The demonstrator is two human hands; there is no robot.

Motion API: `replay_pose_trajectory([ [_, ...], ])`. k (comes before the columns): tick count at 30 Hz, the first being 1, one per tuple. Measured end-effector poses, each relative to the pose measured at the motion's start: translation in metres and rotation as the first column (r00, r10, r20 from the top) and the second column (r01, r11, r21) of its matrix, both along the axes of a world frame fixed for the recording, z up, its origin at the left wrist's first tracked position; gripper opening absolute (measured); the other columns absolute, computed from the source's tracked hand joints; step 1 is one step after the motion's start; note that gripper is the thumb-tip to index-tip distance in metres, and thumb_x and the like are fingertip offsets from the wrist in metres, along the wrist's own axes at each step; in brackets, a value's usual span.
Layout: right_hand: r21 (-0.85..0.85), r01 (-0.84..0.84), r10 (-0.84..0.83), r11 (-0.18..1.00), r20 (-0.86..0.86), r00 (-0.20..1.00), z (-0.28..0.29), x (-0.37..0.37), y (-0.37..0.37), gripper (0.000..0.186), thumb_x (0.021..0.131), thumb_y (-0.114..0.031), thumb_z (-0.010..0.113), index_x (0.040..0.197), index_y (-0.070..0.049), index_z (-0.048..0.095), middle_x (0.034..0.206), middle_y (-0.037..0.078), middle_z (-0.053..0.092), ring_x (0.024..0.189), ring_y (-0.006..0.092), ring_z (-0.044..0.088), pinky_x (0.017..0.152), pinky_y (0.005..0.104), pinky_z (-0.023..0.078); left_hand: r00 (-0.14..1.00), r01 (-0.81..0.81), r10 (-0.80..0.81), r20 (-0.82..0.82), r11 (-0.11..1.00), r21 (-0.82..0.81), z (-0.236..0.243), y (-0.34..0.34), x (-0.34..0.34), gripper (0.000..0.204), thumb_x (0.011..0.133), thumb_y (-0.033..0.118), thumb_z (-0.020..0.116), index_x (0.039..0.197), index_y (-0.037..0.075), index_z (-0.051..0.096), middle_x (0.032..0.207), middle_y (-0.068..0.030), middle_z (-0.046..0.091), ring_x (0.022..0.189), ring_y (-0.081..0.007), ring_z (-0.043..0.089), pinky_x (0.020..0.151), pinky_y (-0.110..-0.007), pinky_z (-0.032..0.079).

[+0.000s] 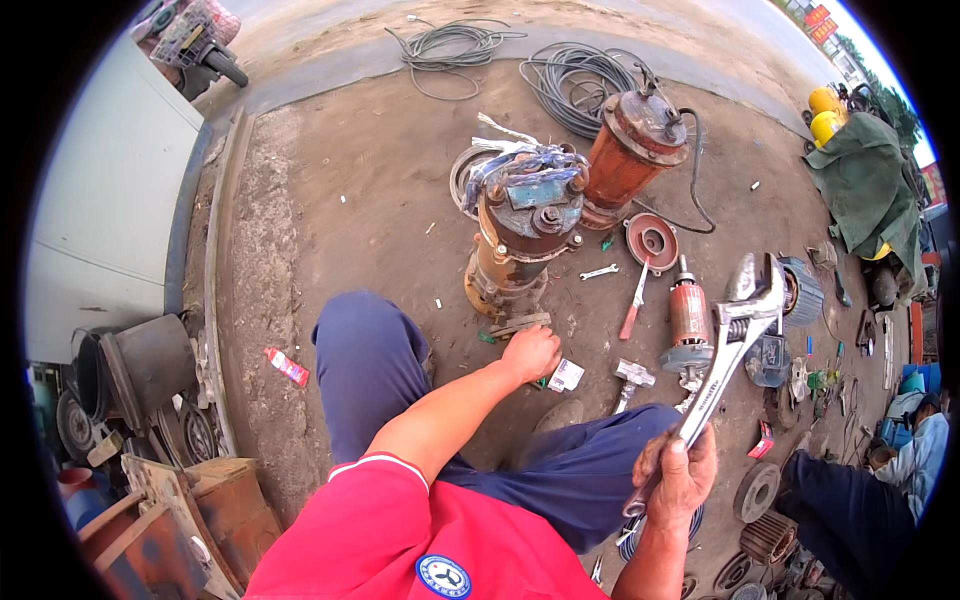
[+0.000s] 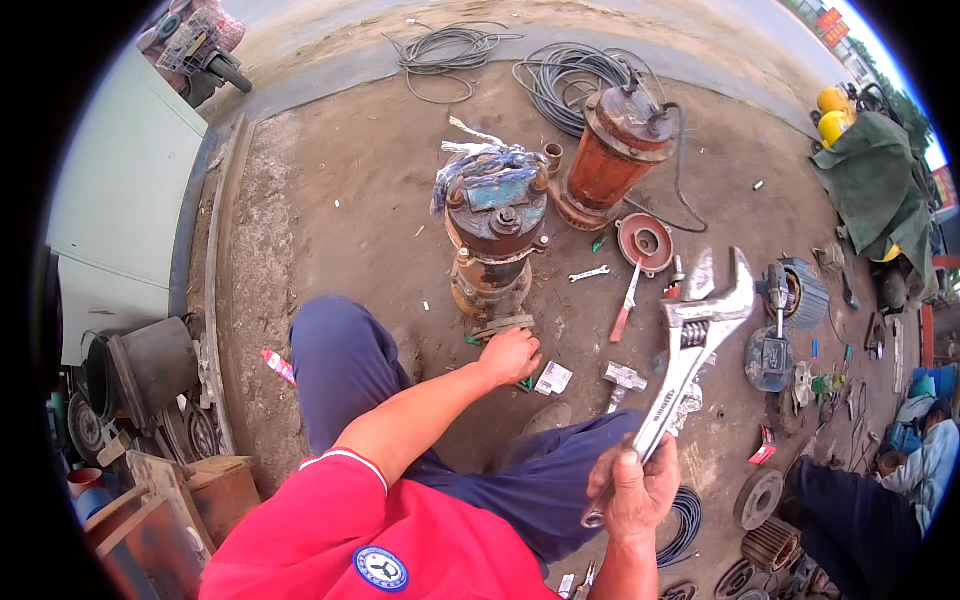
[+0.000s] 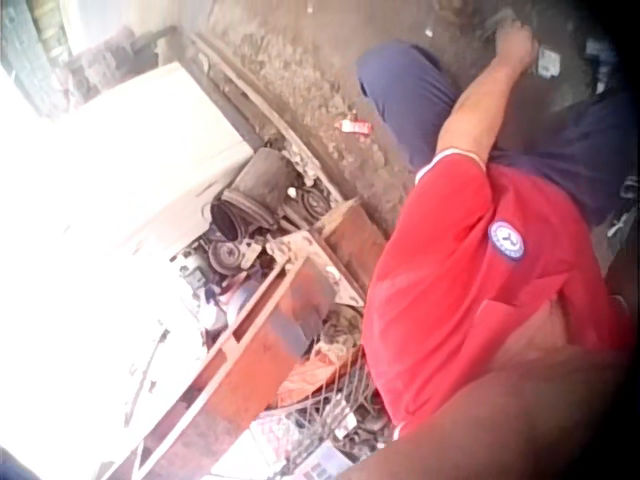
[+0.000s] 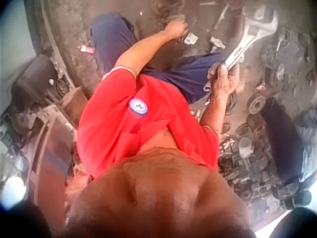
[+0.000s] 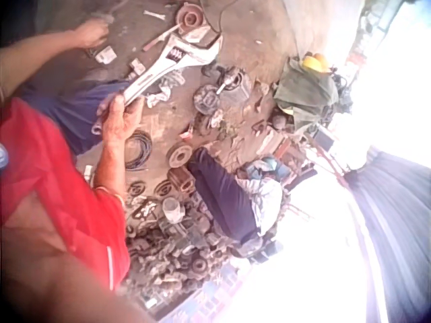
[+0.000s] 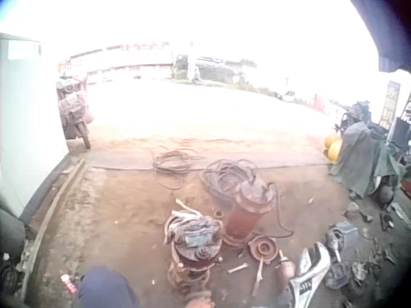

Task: The person sits on the ground and works on a cylindrical motor assembly. They use a hammer to strike the top of the motor and a large adjustable wrench to tighten or loosen bolts on the assembly. The person repeatedly switches between the hammer and the wrench throughout the process.

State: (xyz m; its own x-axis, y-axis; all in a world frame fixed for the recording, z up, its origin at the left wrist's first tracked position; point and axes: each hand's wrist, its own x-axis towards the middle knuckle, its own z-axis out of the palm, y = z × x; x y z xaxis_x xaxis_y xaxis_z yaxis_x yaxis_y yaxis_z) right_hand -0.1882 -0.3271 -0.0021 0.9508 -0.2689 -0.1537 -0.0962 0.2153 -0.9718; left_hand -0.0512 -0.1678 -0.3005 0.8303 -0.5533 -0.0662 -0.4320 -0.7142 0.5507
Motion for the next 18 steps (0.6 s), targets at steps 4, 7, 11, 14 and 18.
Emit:
replay_pose_trajectory([
  [4, 0.076, -0.253, 0.264, 0.964, -0.199, 0.944, -0.024, 0.04, 0.038, 0.029, 0.101, -0.025, 0.064, 0.105, -0.001, 0.049, 0.067, 0.007, 0.057, 0.052, 0.0124, 0.054, 0.047, 0.0251, 0.046, 1.0, -0.008, 0.008, 0.011, 1.0, -0.02, 0.001, -0.005, -0.001, 0.023, 0.089, 0.027, 0.064, 0.089, 0.005, 0.07, 0.095, -0.0117, 0.067, 0.1, -0.0311, 0.063, 0.088, -0.044, 0.052],
  [7, 0.129, -0.368, 0.39, 0.921, -0.341, 0.855, -0.035, 0.066, 0.045, 0.03, 0.101, -0.026, 0.064, 0.11, 0.0, 0.051, 0.07, 0.005, 0.057, 0.053, 0.0116, 0.054, 0.049, 0.0246, 0.045, 1.0, 0.009, -0.009, 0.006, 0.998, -0.058, -0.006, -0.007, 0.001, 0.022, 0.089, 0.026, 0.064, 0.087, 0.005, 0.07, 0.092, -0.0118, 0.067, 0.1, -0.0313, 0.063, 0.088, -0.043, 0.052],
  [11, 0.131, -0.423, 0.435, 0.897, -0.433, 0.789, -0.024, 0.079, 0.033, 0.024, 0.102, -0.02, 0.062, 0.112, -0.001, 0.052, 0.071, 0.005, 0.057, 0.054, 0.0117, 0.054, 0.05, 0.0258, 0.046, 0.996, -0.048, 0.057, 0.062, 0.99, -0.131, -0.013, -0.009, -0.001, 0.02, 0.088, 0.026, 0.066, 0.082, 0.006, 0.068, 0.089, -0.0118, 0.067, 0.092, -0.0305, 0.065, 0.082, -0.043, 0.054],
  [14, 0.034, -0.531, 0.466, 0.847, -0.529, 0.709, -0.005, 0.089, 0.025, 0.02, 0.103, -0.017, 0.06, 0.11, -0.001, 0.05, 0.072, 0.005, 0.058, 0.056, 0.0122, 0.056, 0.051, 0.0268, 0.048, 0.993, -0.064, 0.078, 0.084, 0.986, -0.155, -0.018, -0.009, -0.001, 0.019, 0.087, 0.025, 0.066, 0.08, 0.007, 0.067, 0.085, -0.0111, 0.066, 0.09, -0.0296, 0.066, 0.078, -0.043, 0.055],
  [18, 0.081, -0.566, 0.503, 0.82, -0.572, 0.648, -0.01, 0.091, 0.027, 0.035, 0.1, -0.024, 0.066, 0.117, 0.002, 0.05, 0.073, 0.008, 0.06, 0.058, 0.0151, 0.06, 0.052, 0.028, 0.051, 0.994, -0.071, 0.085, 0.074, 0.982, -0.175, -0.015, -0.005, 0.0, 0.019, 0.086, 0.026, 0.066, 0.082, 0.007, 0.068, 0.086, -0.0103, 0.065, 0.091, -0.0287, 0.065, 0.08, -0.043, 0.054],
])
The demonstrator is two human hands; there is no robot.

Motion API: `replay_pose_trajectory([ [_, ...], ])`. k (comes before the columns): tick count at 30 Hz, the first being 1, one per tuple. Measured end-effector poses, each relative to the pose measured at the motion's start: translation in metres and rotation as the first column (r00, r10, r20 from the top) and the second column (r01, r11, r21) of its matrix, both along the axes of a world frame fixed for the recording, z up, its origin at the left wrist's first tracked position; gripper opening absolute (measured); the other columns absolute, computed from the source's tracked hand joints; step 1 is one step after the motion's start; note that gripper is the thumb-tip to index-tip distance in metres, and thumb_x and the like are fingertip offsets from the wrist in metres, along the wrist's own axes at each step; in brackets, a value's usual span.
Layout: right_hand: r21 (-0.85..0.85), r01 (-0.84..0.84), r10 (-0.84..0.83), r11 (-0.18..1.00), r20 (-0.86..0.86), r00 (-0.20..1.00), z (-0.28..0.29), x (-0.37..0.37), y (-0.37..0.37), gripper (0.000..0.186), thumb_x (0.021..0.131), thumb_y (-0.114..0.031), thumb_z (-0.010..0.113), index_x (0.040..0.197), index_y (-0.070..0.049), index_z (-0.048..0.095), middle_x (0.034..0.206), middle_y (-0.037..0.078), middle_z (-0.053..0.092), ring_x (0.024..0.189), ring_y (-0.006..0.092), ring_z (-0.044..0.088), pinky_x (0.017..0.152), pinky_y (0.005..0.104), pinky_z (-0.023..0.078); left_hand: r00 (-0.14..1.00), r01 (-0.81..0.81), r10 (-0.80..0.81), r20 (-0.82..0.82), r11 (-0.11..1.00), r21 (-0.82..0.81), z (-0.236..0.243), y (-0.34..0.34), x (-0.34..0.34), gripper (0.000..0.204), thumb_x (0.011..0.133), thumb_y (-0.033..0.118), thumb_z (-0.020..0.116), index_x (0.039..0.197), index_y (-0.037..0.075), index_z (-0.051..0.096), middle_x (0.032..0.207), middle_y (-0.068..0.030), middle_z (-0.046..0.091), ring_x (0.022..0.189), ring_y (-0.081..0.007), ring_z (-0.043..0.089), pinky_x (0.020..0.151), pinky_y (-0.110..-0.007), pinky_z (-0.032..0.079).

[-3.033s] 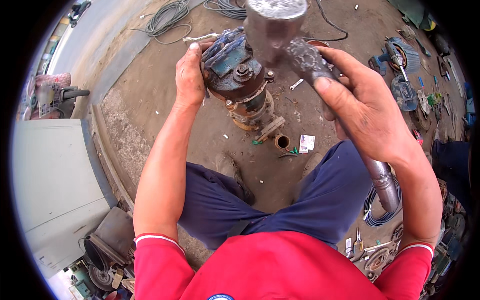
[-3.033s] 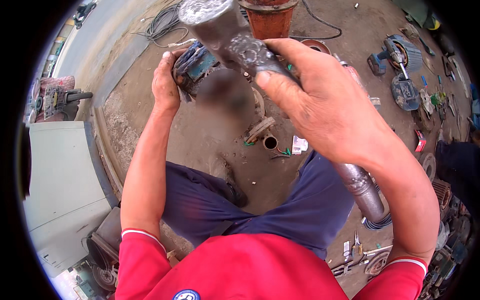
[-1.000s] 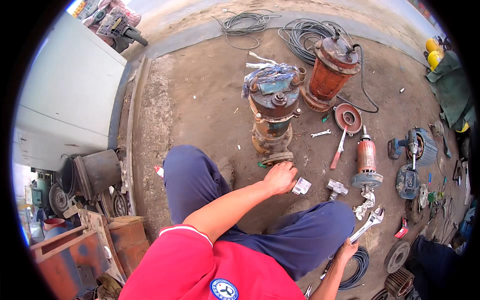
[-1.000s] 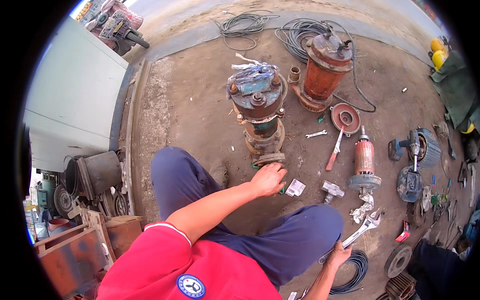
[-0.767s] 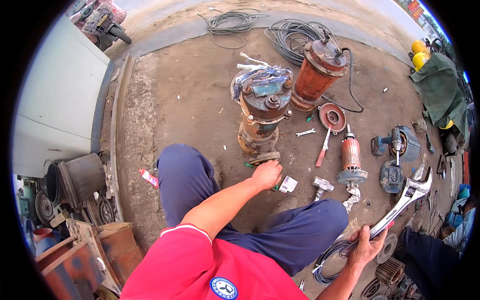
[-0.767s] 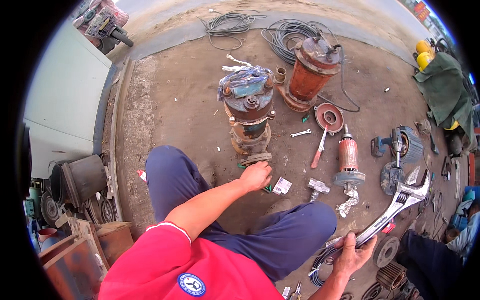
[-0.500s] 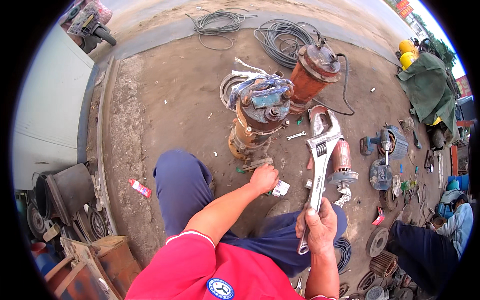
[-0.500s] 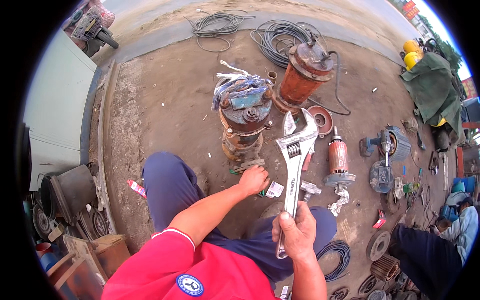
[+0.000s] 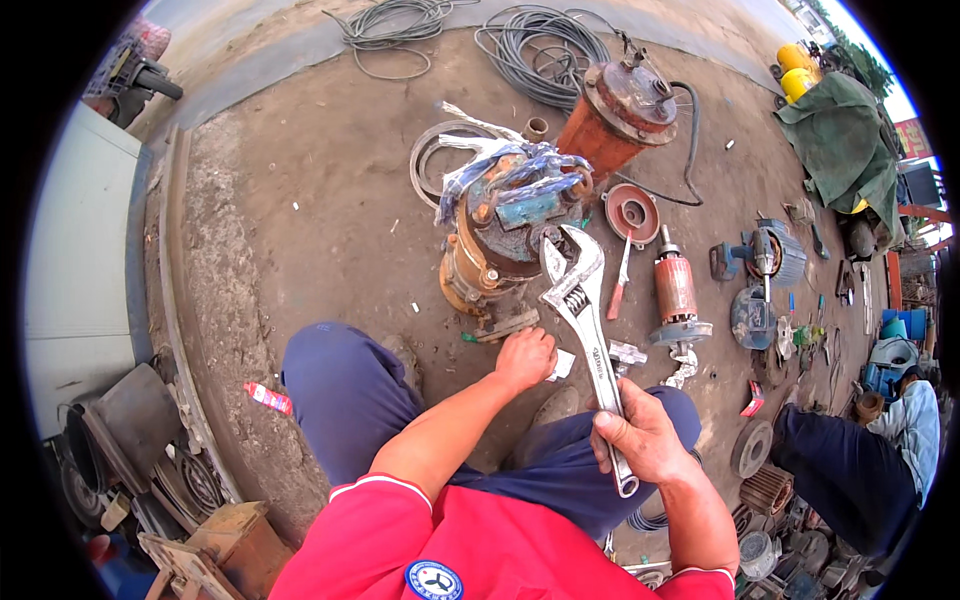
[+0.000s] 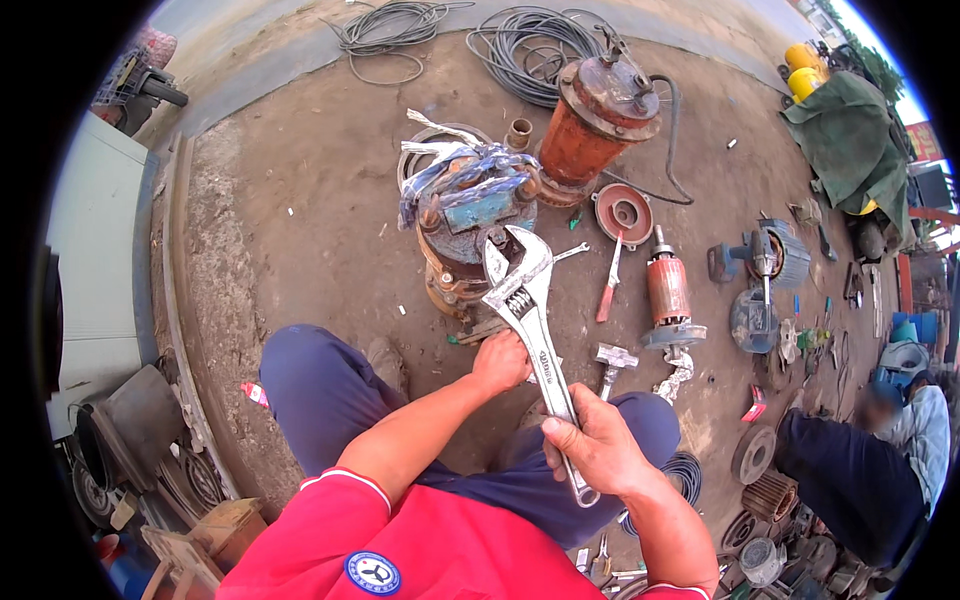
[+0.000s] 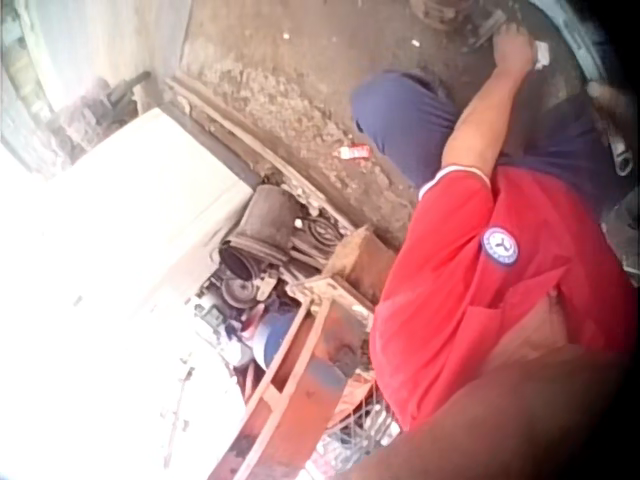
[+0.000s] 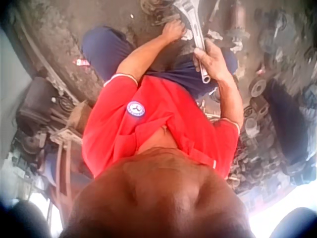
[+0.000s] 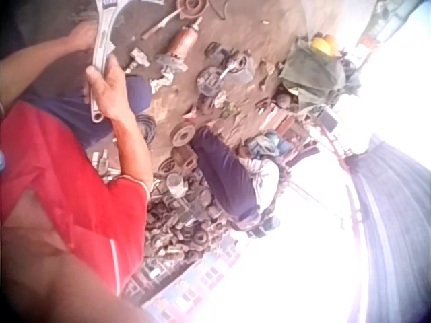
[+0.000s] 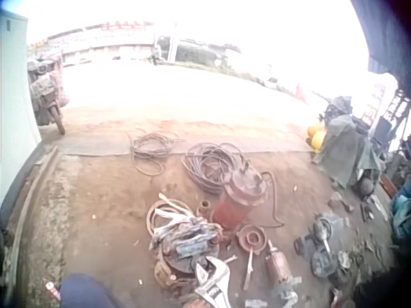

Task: The person sits on the ground and works on a cylindrical motor assembly. They use a hammer to strike the top of the motor and a large adjustable wrench to tighten or loosen bolts on the assembly. The person repeatedly switches between the hammer and the wrench throughout the process.

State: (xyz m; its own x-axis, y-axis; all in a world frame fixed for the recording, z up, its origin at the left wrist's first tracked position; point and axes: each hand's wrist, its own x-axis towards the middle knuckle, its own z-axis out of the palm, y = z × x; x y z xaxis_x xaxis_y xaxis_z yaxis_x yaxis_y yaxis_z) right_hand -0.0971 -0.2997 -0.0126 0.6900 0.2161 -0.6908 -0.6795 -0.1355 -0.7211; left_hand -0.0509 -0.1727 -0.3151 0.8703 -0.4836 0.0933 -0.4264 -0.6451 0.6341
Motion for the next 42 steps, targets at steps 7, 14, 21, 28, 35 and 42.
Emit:
replay_pose_trajectory([
  [7, 0.139, 0.054, -0.077, 0.989, 0.166, 0.983, -0.048, 0.04, 0.023, 0.042, 0.096, -0.018, 0.071, 0.125, 0.002, 0.048, 0.089, 0.011, 0.065, 0.077, 0.0199, 0.07, 0.066, 0.0338, 0.061, 0.951, -0.074, 0.026, -0.307, 0.986, -0.147, 0.031, 0.006, 0.002, 0.017, 0.081, 0.025, 0.068, 0.086, 0.008, 0.067, 0.091, -0.0088, 0.065, 0.095, -0.0273, 0.064, 0.083, -0.042, 0.053],
  [14, 0.329, 0.289, -0.329, 0.899, 0.07, 0.942, -0.052, 0.098, 0.037, 0.044, 0.099, -0.034, 0.066, 0.125, 0.0, 0.054, 0.083, 0.01, 0.065, 0.063, 0.0176, 0.068, 0.047, 0.0277, 0.056, 0.957, -0.078, -0.006, -0.291, 0.958, -0.275, 0.008, -0.005, 0.003, 0.021, 0.079, 0.024, 0.065, 0.088, 0.005, 0.065, 0.09, -0.0149, 0.066, 0.088, -0.0359, 0.065, 0.084, -0.044, 0.052],
  [21, 0.228, 0.249, -0.283, 0.941, 0.133, 0.95, -0.036, 0.083, 0.04, 0.038, 0.099, -0.025, 0.065, 0.127, -0.001, 0.055, 0.084, 0.006, 0.063, 0.06, 0.0119, 0.063, 0.045, 0.024, 0.051, 0.924, -0.173, 0.071, -0.376, 0.954, -0.245, 0.012, 0.0, 0.001, 0.02, 0.077, 0.023, 0.07, 0.088, 0.006, 0.068, 0.09, -0.0094, 0.066, 0.093, -0.0279, 0.066, 0.083, -0.042, 0.054],
  [28, 0.229, 0.258, -0.276, 0.939, 0.049, 0.96, -0.02, 0.097, 0.046, 0.032, 0.099, -0.027, 0.062, 0.119, -0.004, 0.056, 0.076, 0.006, 0.062, 0.048, 0.0129, 0.056, 0.045, 0.0248, 0.048, 0.99, -0.069, 0.04, -0.133, 0.974, -0.216, 0.014, -0.001, 0.002, 0.019, 0.08, 0.024, 0.068, 0.089, 0.007, 0.069, 0.093, -0.0105, 0.07, 0.091, -0.028, 0.067, 0.085, -0.041, 0.054],
  [35, 0.295, 0.26, -0.276, 0.919, 0.013, 0.961, -0.015, 0.108, 0.048, 0.032, 0.098, -0.027, 0.062, 0.119, -0.004, 0.056, 0.078, 0.007, 0.064, 0.051, 0.0113, 0.057, 0.046, 0.0242, 0.047, 0.962, -0.112, 0.046, -0.27, 0.965, -0.235, 0.027, -0.003, 0.007, 0.015, 0.081, 0.027, 0.07, 0.085, 0.012, 0.072, 0.091, -0.0099, 0.072, 0.092, -0.0285, 0.068, 0.084, -0.042, 0.055],
  [42, 0.27, 0.229, -0.235, 0.935, -0.011, 0.972, -0.016, 0.105, 0.051, 0.033, 0.098, -0.029, 0.064, 0.119, -0.005, 0.056, 0.077, 0.007, 0.063, 0.052, 0.0133, 0.059, 0.042, 0.0261, 0.047, 0.862, -0.115, -0.013, -0.506, 0.969, -0.22, 0.003, -0.001, 0.008, 0.02, 0.078, 0.029, 0.07, 0.089, 0.012, 0.071, 0.094, -0.0139, 0.071, 0.097, -0.0328, 0.068, 0.084, -0.044, 0.055],
])
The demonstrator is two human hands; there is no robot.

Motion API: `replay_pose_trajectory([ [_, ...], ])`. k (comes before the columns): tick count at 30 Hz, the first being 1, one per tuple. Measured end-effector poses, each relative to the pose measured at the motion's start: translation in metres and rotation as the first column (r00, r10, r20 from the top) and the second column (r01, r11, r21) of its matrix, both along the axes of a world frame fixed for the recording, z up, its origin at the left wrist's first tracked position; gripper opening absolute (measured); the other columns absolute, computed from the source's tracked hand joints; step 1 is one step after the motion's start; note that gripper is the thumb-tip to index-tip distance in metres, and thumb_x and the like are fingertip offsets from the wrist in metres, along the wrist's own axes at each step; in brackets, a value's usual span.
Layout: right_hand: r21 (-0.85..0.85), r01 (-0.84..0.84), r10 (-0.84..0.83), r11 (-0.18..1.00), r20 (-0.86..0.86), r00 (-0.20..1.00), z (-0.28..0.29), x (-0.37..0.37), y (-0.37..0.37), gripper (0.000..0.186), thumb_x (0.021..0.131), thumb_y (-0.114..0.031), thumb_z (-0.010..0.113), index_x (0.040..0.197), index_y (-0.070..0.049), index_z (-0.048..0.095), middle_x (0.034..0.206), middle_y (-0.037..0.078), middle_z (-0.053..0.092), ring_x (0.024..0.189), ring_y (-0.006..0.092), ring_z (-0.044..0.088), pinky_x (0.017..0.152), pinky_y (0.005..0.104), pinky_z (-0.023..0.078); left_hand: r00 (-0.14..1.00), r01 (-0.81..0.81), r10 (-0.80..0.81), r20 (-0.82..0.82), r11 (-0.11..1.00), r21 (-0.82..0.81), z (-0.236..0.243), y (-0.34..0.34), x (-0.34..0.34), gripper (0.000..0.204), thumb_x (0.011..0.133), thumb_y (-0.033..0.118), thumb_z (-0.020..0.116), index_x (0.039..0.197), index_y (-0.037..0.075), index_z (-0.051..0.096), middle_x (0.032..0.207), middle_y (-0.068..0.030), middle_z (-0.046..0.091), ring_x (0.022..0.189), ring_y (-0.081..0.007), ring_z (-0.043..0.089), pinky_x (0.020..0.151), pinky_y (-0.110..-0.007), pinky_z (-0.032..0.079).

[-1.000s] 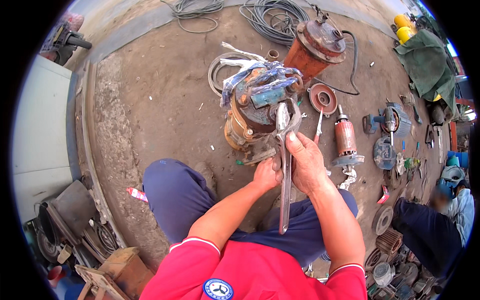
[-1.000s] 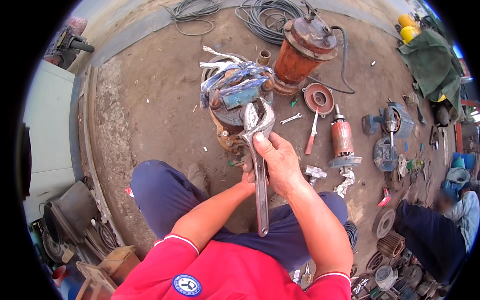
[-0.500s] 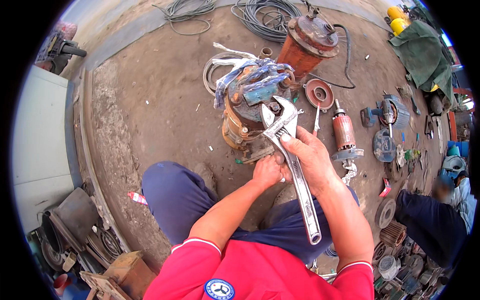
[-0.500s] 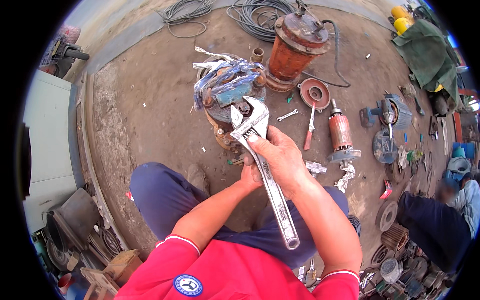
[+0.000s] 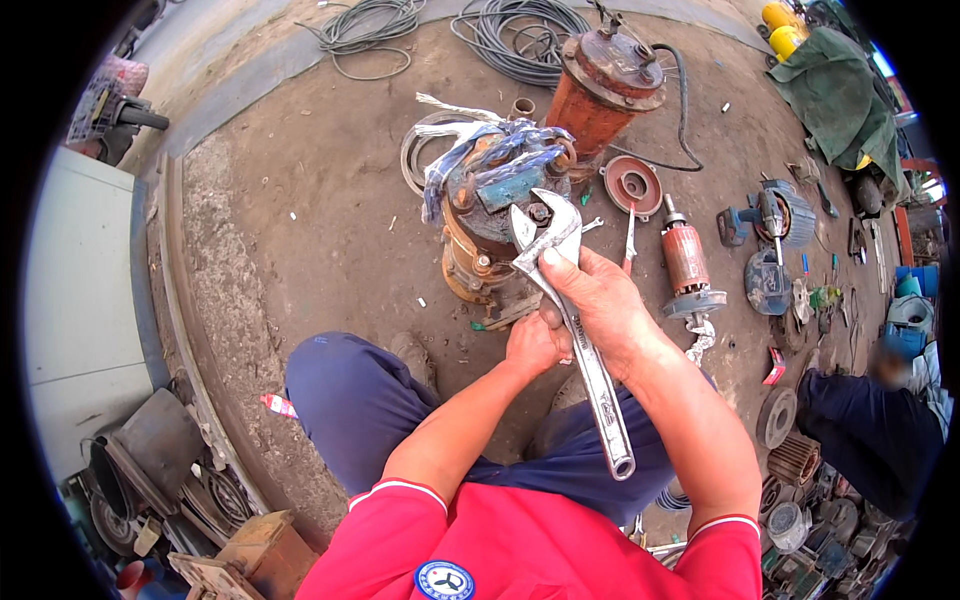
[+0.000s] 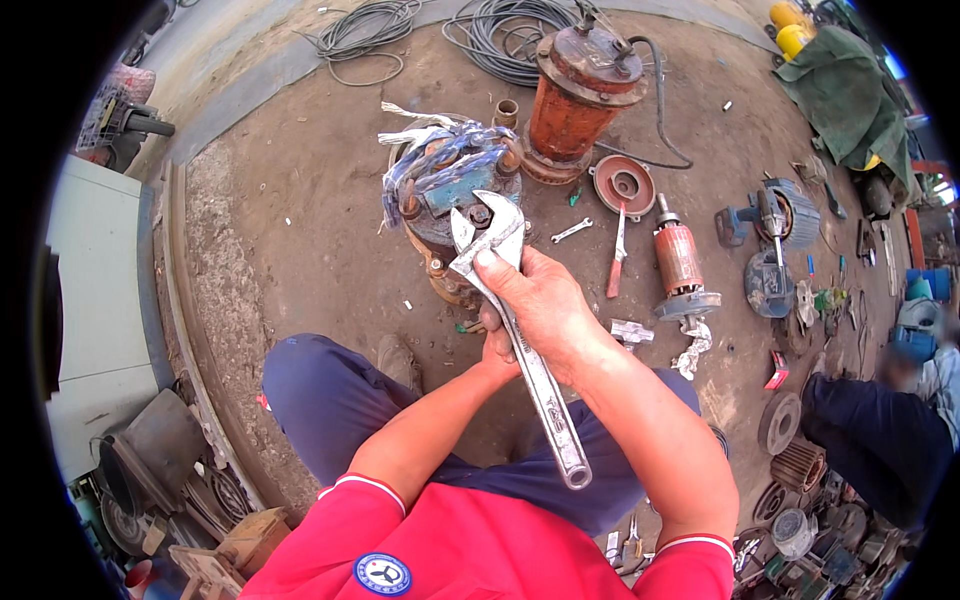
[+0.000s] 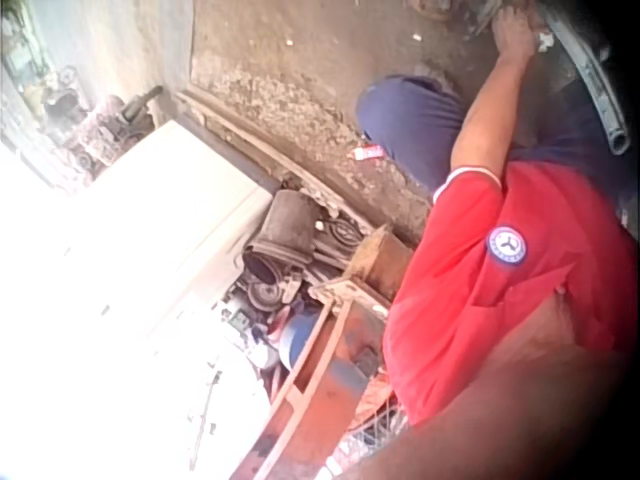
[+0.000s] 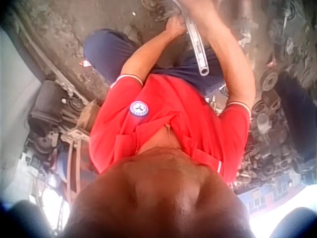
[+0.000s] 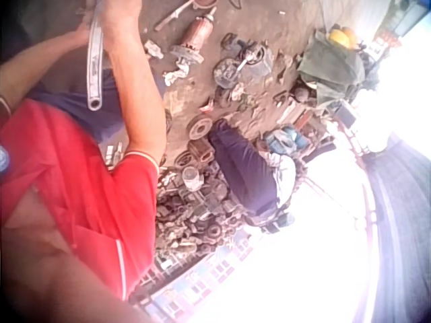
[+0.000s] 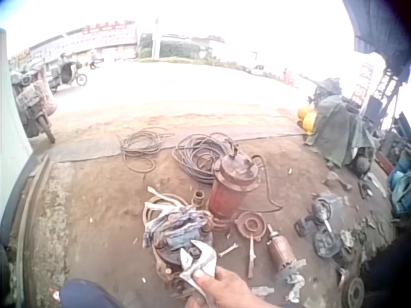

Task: The person sits on the ground and works on a cylindrical motor assembly. They use a hammer to strike the top of the motor and a large adjustable wrench to tighten or loosen bolts on the assembly. The person repeatedly switches between the hammer and the wrench throughout the process.

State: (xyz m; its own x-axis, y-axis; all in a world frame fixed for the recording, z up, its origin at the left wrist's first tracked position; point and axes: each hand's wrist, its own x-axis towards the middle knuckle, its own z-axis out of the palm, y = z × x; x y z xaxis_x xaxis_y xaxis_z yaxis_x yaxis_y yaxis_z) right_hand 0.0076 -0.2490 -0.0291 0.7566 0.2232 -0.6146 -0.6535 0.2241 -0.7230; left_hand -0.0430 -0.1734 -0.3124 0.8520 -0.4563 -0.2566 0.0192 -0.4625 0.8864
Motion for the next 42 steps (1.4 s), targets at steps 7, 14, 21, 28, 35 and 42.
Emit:
replay_pose_trajectory([
  [7, 0.096, 0.118, -0.119, 0.988, 0.007, 0.993, -0.007, 0.001, 0.004, 0.03, 0.1, -0.031, 0.06, 0.117, -0.006, 0.053, 0.08, 0.008, 0.063, 0.05, 0.0138, 0.058, 0.041, 0.0273, 0.048, 0.989, -0.065, 0.06, 0.137, 0.997, 0.029, 0.015, -0.004, 0.0, 0.031, 0.081, 0.027, 0.064, 0.105, 0.007, 0.067, 0.104, -0.0162, 0.07, 0.101, -0.0344, 0.068, 0.087, -0.044, 0.055],
  [14, -0.034, 0.057, -0.056, 0.998, 0.022, 0.998, 0.0, 0.0, 0.012, 0.029, 0.101, -0.032, 0.061, 0.116, -0.008, 0.054, 0.072, 0.005, 0.06, 0.044, 0.0123, 0.052, 0.037, 0.0261, 0.042, 0.995, -0.054, 0.053, -0.08, 0.998, -0.017, -0.019, -0.001, -0.003, 0.028, 0.075, 0.026, 0.069, 0.099, 0.011, 0.07, 0.104, -0.0133, 0.068, 0.099, -0.0332, 0.067, 0.086, -0.044, 0.055],
  [21, -0.116, 0.149, -0.138, 0.982, 0.1, 0.985, -0.005, -0.01, 0.016, 0.03, 0.104, -0.033, 0.058, 0.116, -0.006, 0.054, 0.073, 0.006, 0.061, 0.049, 0.0122, 0.055, 0.044, 0.0252, 0.046, 0.986, -0.013, 0.016, -0.168, 1.0, 0.022, -0.011, -0.007, 0.005, 0.036, 0.079, 0.033, 0.068, 0.108, 0.011, 0.069, 0.113, -0.0169, 0.07, 0.107, -0.0348, 0.066, 0.091, -0.045, 0.054],
  [28, -0.017, -0.042, 0.043, 0.999, 0.041, 0.998, -0.01, -0.119, -0.016, 0.031, 0.107, -0.029, 0.051, 0.12, 0.0, 0.05, 0.072, 0.007, 0.059, 0.054, 0.0127, 0.057, 0.049, 0.0267, 0.048, 0.736, 0.435, -0.524, 0.429, 0.851, 0.292, -0.005, 0.009, 0.016, 0.026, 0.086, 0.033, 0.065, 0.098, 0.01, 0.067, 0.098, -0.0148, 0.065, 0.092, -0.0332, 0.067, 0.08, -0.045, 0.054],
  [35, 0.007, 0.049, -0.049, 0.999, -0.022, 0.999, -0.009, -0.135, -0.007, 0.025, 0.107, -0.024, 0.05, 0.113, 0.0, 0.054, 0.067, 0.005, 0.056, 0.048, 0.0107, 0.052, 0.044, 0.0251, 0.042, 0.842, 0.248, -0.332, 0.425, 0.938, 0.243, -0.022, -0.004, 0.003, 0.022, 0.079, 0.028, 0.072, 0.08, 0.007, 0.063, 0.079, -0.0085, 0.061, 0.076, -0.0297, 0.067, 0.066, -0.046, 0.054],
  [42, -0.01, 0.053, -0.053, 0.999, -0.019, 0.998, -0.01, -0.139, -0.003, 0.023, 0.108, -0.022, 0.049, 0.112, 0.001, 0.054, 0.066, 0.005, 0.057, 0.048, 0.0104, 0.053, 0.042, 0.0251, 0.042, 0.845, 0.235, -0.315, 0.433, 0.945, 0.229, -0.011, -0.005, 0.003, 0.02, 0.078, 0.026, 0.073, 0.077, 0.008, 0.064, 0.079, -0.0083, 0.063, 0.077, -0.0291, 0.069, 0.066, -0.044, 0.056],
])
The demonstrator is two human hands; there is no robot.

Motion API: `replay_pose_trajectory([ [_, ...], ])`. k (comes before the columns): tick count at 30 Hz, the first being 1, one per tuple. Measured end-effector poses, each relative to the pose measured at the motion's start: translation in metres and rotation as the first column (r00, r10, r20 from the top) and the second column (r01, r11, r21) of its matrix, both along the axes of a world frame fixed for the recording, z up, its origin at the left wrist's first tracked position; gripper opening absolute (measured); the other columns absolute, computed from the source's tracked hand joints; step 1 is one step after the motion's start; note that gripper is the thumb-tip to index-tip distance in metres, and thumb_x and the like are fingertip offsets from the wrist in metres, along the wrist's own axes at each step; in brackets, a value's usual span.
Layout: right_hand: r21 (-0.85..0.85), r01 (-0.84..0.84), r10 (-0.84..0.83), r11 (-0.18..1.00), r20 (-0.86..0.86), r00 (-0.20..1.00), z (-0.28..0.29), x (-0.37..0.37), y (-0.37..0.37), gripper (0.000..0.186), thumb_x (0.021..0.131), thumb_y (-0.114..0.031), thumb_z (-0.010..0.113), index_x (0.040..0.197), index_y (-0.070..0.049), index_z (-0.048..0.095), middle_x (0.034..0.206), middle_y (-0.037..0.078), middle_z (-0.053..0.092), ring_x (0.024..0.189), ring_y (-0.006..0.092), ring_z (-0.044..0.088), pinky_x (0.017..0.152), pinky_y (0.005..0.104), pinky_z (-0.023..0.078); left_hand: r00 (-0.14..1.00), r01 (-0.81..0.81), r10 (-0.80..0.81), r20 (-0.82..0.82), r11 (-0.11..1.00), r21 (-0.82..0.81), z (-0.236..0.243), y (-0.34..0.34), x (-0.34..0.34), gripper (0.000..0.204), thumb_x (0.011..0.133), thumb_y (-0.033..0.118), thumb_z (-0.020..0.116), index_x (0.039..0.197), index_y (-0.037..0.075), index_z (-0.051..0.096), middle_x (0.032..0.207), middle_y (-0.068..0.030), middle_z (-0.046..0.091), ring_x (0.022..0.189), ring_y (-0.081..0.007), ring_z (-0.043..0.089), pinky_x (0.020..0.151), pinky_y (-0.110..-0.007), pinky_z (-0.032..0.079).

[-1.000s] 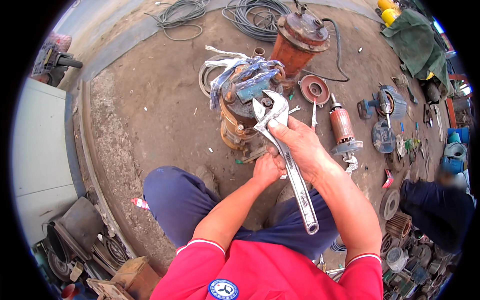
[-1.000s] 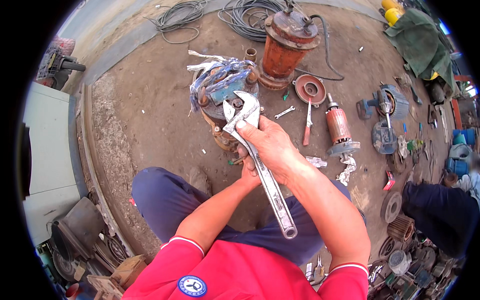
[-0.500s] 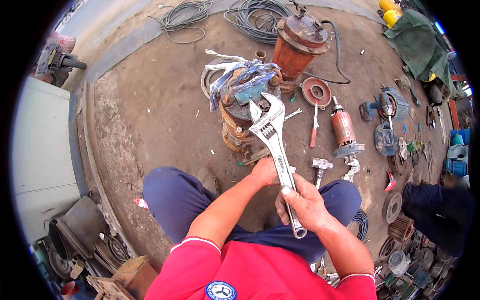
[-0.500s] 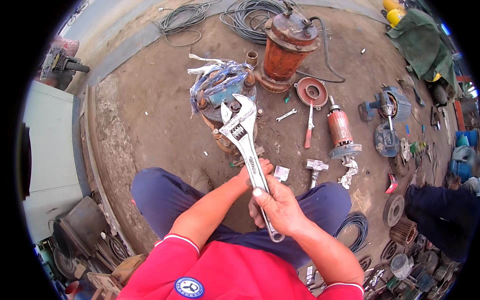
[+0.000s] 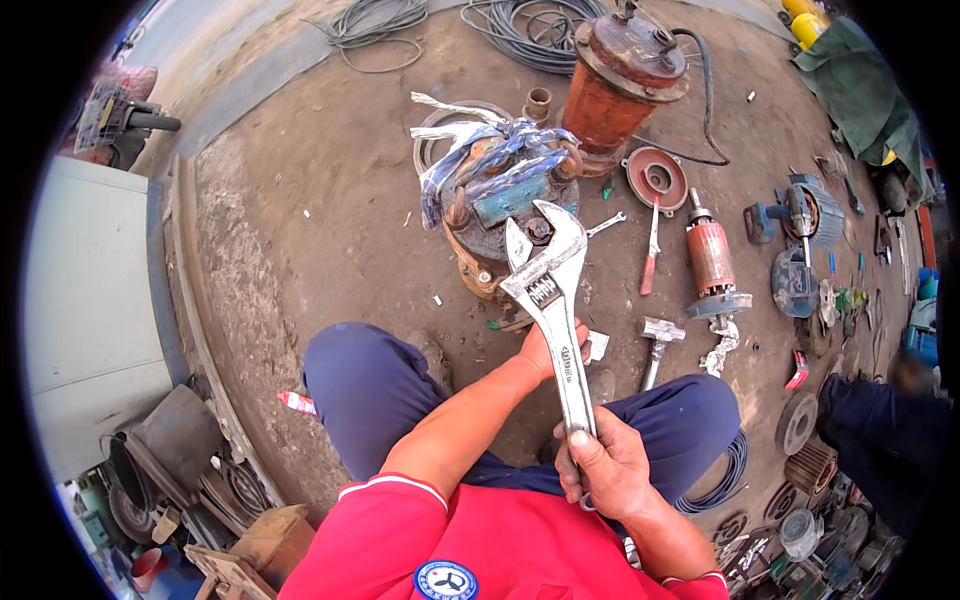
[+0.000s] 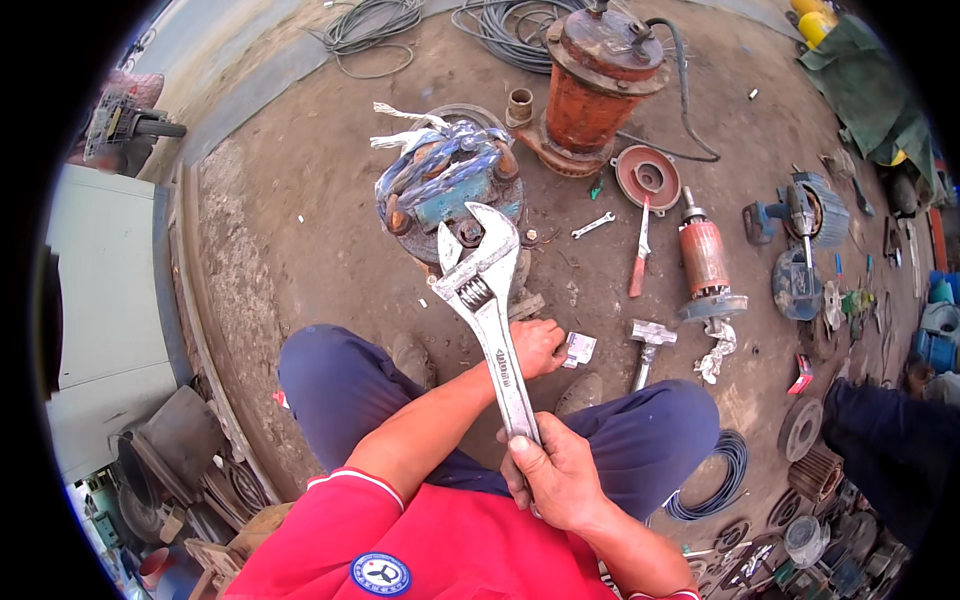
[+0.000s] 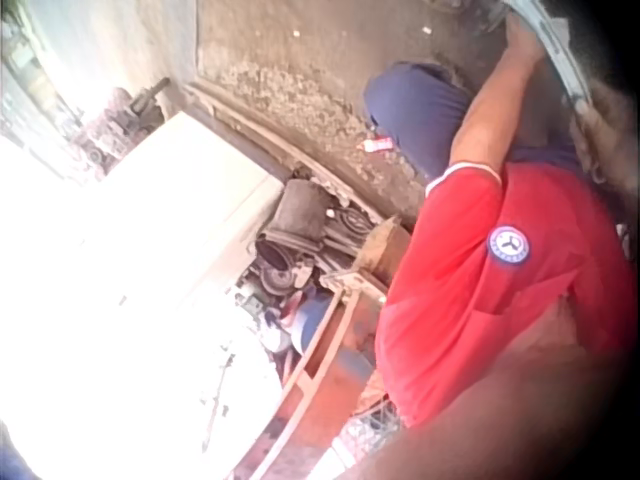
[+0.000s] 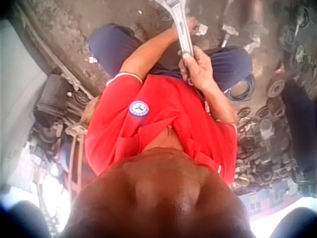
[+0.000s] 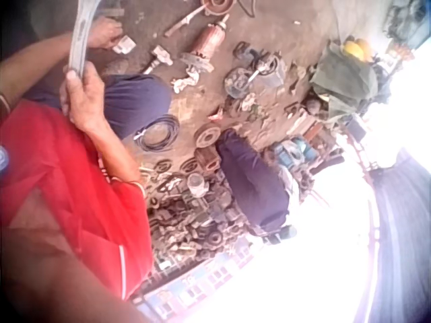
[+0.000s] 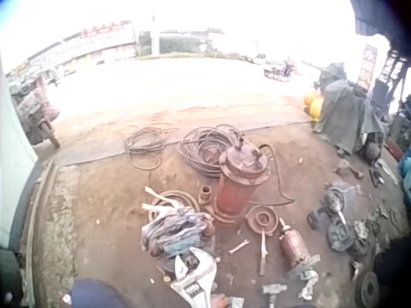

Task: The person sits on the ground and works on a cylindrical motor assembly. They use a hammer to strike the top of the motor and a large adjustable wrench to tighten or loosen bolts on the assembly. The person repeatedly switches between the hammer and the wrench throughout the process.

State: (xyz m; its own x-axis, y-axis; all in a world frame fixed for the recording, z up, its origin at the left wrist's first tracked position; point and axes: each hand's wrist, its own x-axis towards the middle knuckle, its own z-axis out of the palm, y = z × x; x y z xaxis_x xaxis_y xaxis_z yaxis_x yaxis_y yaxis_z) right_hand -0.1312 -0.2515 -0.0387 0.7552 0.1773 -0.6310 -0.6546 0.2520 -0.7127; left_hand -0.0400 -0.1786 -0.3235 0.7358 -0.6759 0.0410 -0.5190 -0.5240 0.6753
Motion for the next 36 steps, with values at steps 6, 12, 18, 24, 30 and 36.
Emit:
replay_pose_trajectory([
  [6, -0.014, 0.015, -0.015, 1.0, 0.021, 1.0, 0.003, 0.002, 0.005, 0.024, 0.108, -0.023, 0.048, 0.114, -0.001, 0.054, 0.069, 0.004, 0.058, 0.049, 0.0097, 0.053, 0.044, 0.0241, 0.041, 0.999, -0.013, 0.007, -0.044, 0.993, -0.117, -0.004, 0.001, 0.006, 0.026, 0.077, 0.03, 0.071, 0.076, 0.01, 0.055, 0.074, -0.0063, 0.053, 0.071, -0.0299, 0.059, 0.067, -0.046, 0.052],
  [12, -0.015, 0.017, -0.016, 1.0, 0.055, 0.998, -0.005, -0.016, -0.005, 0.026, 0.107, -0.025, 0.05, 0.115, 0.0, 0.053, 0.066, 0.004, 0.056, 0.048, 0.0096, 0.051, 0.044, 0.0238, 0.04, 0.994, 0.104, -0.103, 0.03, 0.994, -0.029, 0.008, 0.014, 0.003, 0.022, 0.078, 0.027, 0.075, 0.08, 0.009, 0.063, 0.082, -0.0089, 0.059, 0.084, -0.0295, 0.061, 0.08, -0.042, 0.052],
  [18, 0.041, 0.18, -0.182, 0.983, 0.047, 0.982, -0.006, -0.023, 0.006, 0.028, 0.106, -0.023, 0.053, 0.107, 0.004, 0.055, 0.062, 0.006, 0.053, 0.046, 0.0113, 0.047, 0.043, 0.025, 0.039, 0.995, -0.073, 0.077, 0.071, 0.996, -0.059, -0.002, 0.001, -0.005, 0.018, 0.082, 0.025, 0.073, 0.077, 0.01, 0.062, 0.077, -0.0073, 0.058, 0.077, -0.028, 0.06, 0.076, -0.041, 0.051],
  [24, 0.026, 0.152, -0.153, 0.988, 0.057, 0.987, -0.007, -0.025, 0.008, 0.029, 0.107, -0.026, 0.053, 0.109, 0.003, 0.053, 0.064, 0.006, 0.053, 0.046, 0.011, 0.046, 0.043, 0.0249, 0.039, 0.983, -0.065, 0.071, 0.168, 0.997, -0.045, -0.011, 0.002, -0.011, 0.023, 0.082, 0.026, 0.072, 0.07, 0.011, 0.059, 0.07, -0.0054, 0.055, 0.072, -0.0262, 0.06, 0.073, -0.041, 0.051],
  [30, 0.015, 0.18, -0.18, 0.984, 0.09, 0.979, -0.01, -0.028, 0.01, 0.029, 0.105, -0.027, 0.055, 0.108, 0.003, 0.054, 0.063, 0.006, 0.052, 0.044, 0.012, 0.046, 0.042, 0.0259, 0.039, 0.992, 0.048, -0.06, 0.109, 0.992, 0.115, 0.004, 0.008, -0.005, 0.019, 0.08, 0.028, 0.071, 0.089, 0.012, 0.073, 0.086, -0.007, 0.072, 0.085, -0.0268, 0.069, 0.067, -0.043, 0.058],
  [36, 0.054, 0.19, -0.194, 0.98, 0.079, 0.978, -0.011, -0.026, 0.011, 0.026, 0.106, -0.024, 0.053, 0.11, 0.001, 0.053, 0.064, 0.006, 0.052, 0.045, 0.012, 0.046, 0.042, 0.026, 0.039, 0.996, 0.044, -0.053, 0.078, 0.993, 0.111, 0.005, 0.006, -0.001, 0.018, 0.081, 0.026, 0.07, 0.089, 0.011, 0.072, 0.086, -0.0082, 0.072, 0.084, -0.0272, 0.069, 0.067, -0.043, 0.058],
])
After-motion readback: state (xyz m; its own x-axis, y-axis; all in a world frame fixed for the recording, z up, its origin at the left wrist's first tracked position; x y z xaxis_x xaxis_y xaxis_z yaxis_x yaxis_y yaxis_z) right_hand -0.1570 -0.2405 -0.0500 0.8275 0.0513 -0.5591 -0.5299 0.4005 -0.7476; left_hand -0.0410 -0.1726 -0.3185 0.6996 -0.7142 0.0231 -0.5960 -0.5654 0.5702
